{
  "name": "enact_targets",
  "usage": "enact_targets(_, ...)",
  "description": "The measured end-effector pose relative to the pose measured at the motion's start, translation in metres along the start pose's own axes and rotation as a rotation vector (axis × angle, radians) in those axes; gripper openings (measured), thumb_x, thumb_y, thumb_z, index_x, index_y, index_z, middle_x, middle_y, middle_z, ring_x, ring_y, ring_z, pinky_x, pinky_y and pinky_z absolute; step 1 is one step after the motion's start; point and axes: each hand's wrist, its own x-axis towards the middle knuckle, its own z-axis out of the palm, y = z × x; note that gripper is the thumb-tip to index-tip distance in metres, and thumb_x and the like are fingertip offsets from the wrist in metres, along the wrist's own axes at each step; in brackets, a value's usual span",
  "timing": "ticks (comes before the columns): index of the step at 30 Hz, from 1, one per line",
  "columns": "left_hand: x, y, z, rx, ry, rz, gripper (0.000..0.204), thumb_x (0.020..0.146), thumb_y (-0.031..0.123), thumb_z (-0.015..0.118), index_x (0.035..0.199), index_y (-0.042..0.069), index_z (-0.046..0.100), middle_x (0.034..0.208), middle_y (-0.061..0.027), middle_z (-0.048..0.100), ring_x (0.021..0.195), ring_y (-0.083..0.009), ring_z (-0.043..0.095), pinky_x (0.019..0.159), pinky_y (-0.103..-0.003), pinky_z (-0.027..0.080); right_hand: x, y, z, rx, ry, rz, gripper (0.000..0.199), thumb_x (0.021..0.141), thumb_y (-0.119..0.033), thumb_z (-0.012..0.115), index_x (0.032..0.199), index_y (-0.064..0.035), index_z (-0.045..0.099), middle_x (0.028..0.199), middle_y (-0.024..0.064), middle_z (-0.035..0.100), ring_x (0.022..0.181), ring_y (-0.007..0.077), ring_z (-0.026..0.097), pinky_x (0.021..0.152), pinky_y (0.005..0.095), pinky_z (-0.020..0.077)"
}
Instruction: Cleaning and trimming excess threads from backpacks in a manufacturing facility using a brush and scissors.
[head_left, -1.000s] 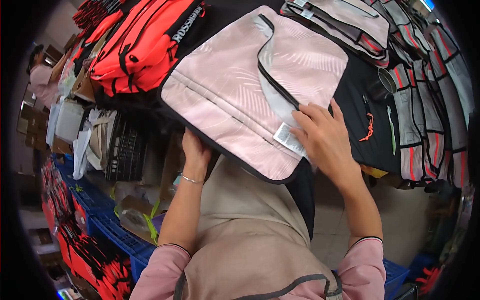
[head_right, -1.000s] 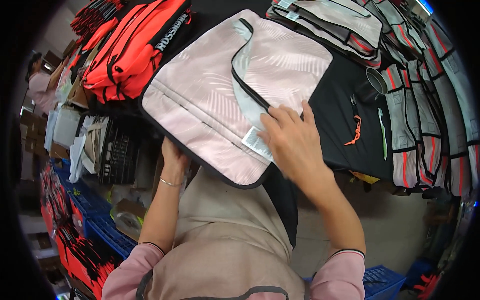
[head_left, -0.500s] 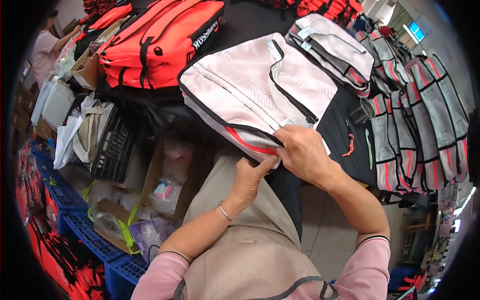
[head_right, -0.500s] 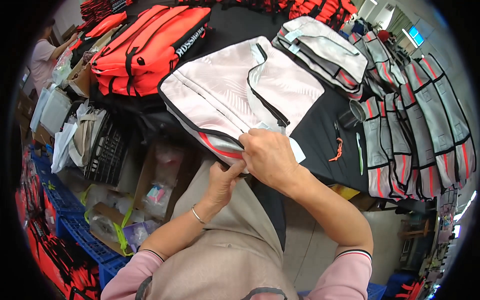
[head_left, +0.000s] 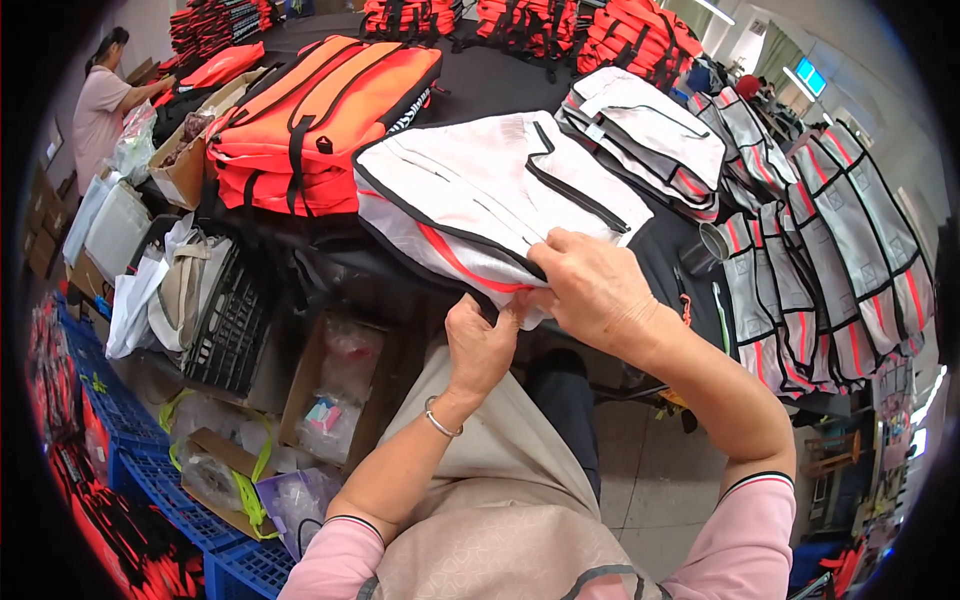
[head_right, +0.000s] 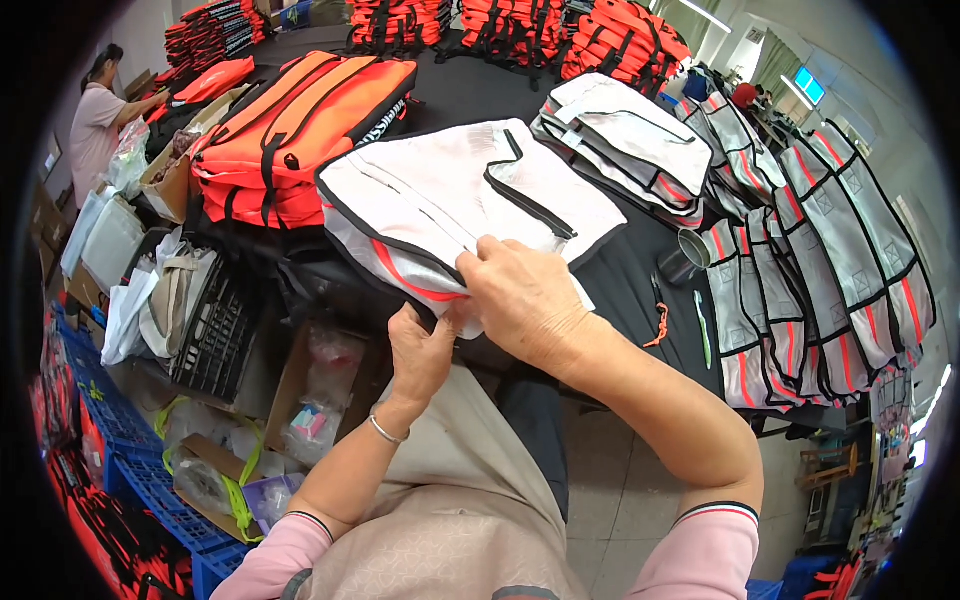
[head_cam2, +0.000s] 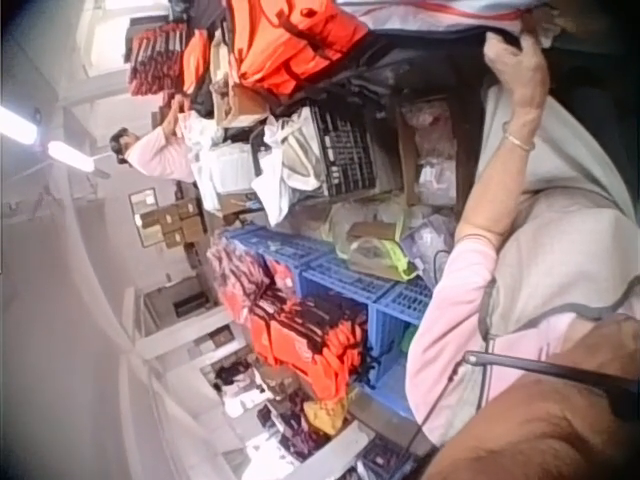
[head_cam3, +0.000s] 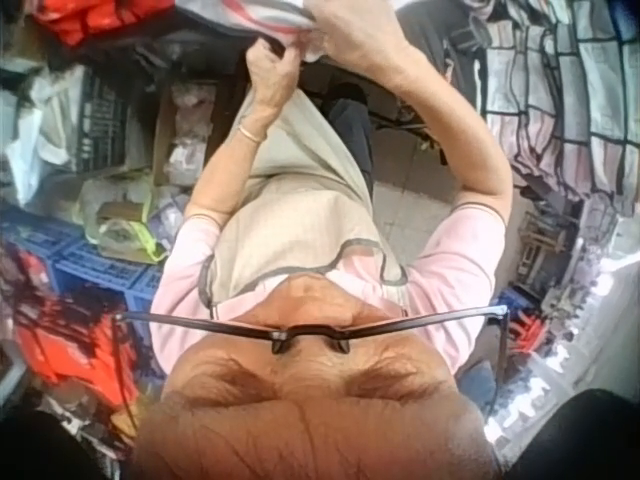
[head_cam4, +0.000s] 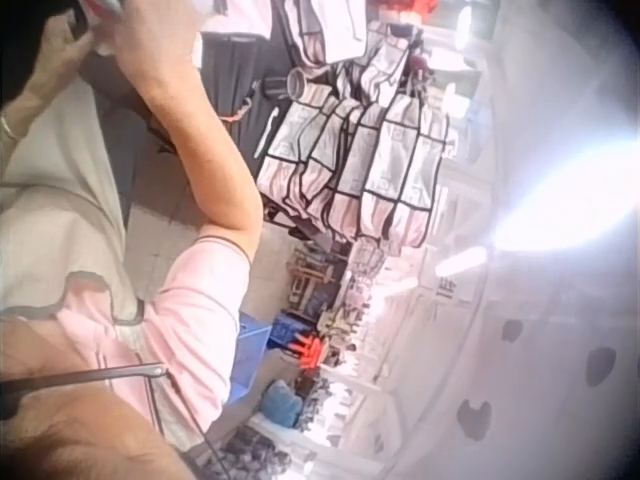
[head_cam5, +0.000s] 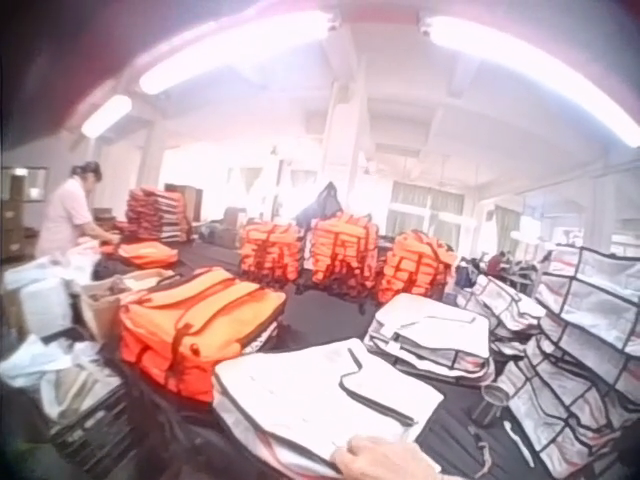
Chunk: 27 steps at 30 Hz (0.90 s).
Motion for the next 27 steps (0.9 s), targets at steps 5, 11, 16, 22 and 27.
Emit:
enact_targets(5, 0.007, -0.002, -0.004, 0.15, -0.083, 0.073, 0.026, 0.082, 0.013, 0.075, 0.075, -0.007, 0.06, 0.054, -0.0124, 0.058, 0.046, -0.0153, 0.05, 0.049, -0.033, 0.043, -0.001, 0.017, 0.004, 0.006, 0.095, -0.107, 0.02, 0.069, -0.006, 0.07, 0.086, -0.0032, 0.061, 0.085, 0.0109, 0.06, 0.081, 0.0322, 0.063, 0.067, 0.0421, 0.0517)
enact_targets(11, -0.019, -0.019, -0.032, 0.095, -0.183, -0.307, 0.038, 0.086, 0.027, 0.074, 0.076, -0.008, 0.063, 0.057, -0.0066, 0.061, 0.05, -0.0113, 0.056, 0.049, -0.029, 0.047, 0.006, 0.073, -0.016, 0.113, 0.393, 0.06, 0.021, 0.065, 0.002, 0.058, 0.084, -0.0013, 0.066, 0.077, 0.0183, 0.063, 0.075, 0.0364, 0.064, 0.067, 0.039, 0.0513)
enact_targets(16, -0.076, -0.072, -0.073, -0.084, -0.343, -0.685, 0.034, 0.082, 0.021, 0.076, 0.1, -0.003, 0.063, 0.085, -0.0037, 0.064, 0.071, -0.0141, 0.063, 0.059, -0.029, 0.052, -0.027, 0.086, 0.009, 0.367, 0.305, 0.281, 0.022, 0.064, 0.003, 0.058, 0.084, 0.0022, 0.066, 0.074, 0.0212, 0.064, 0.069, 0.0296, 0.066, 0.064, 0.0332, 0.0506)
enact_targets(22, 0.002, -0.062, -0.093, -0.771, -0.182, -0.667, 0.059, 0.08, 0.008, 0.074, 0.129, -0.002, 0.043, 0.114, -0.0095, 0.058, 0.104, -0.0171, 0.058, 0.09, -0.034, 0.049, -0.055, 0.072, -0.007, 0.428, -0.505, 0.032, 0.027, 0.069, -0.015, 0.08, 0.091, -0.0022, 0.071, 0.075, 0.0142, 0.067, 0.068, 0.0296, 0.065, 0.066, 0.0344, 0.0518)
enact_targets(27, 0.016, -0.092, -0.075, -0.518, 0.112, -0.749, 0.037, 0.078, 0.012, 0.08, 0.101, 0.004, 0.052, 0.094, -0.0034, 0.062, 0.078, -0.0124, 0.061, 0.061, -0.026, 0.048, -0.014, 0.011, 0.018, 0.225, -0.392, 0.079, 0.043, 0.075, -0.042, 0.076, 0.089, -0.002, 0.066, 0.081, 0.0172, 0.067, 0.079, 0.0353, 0.068, 0.07, 0.0431, 0.0544)
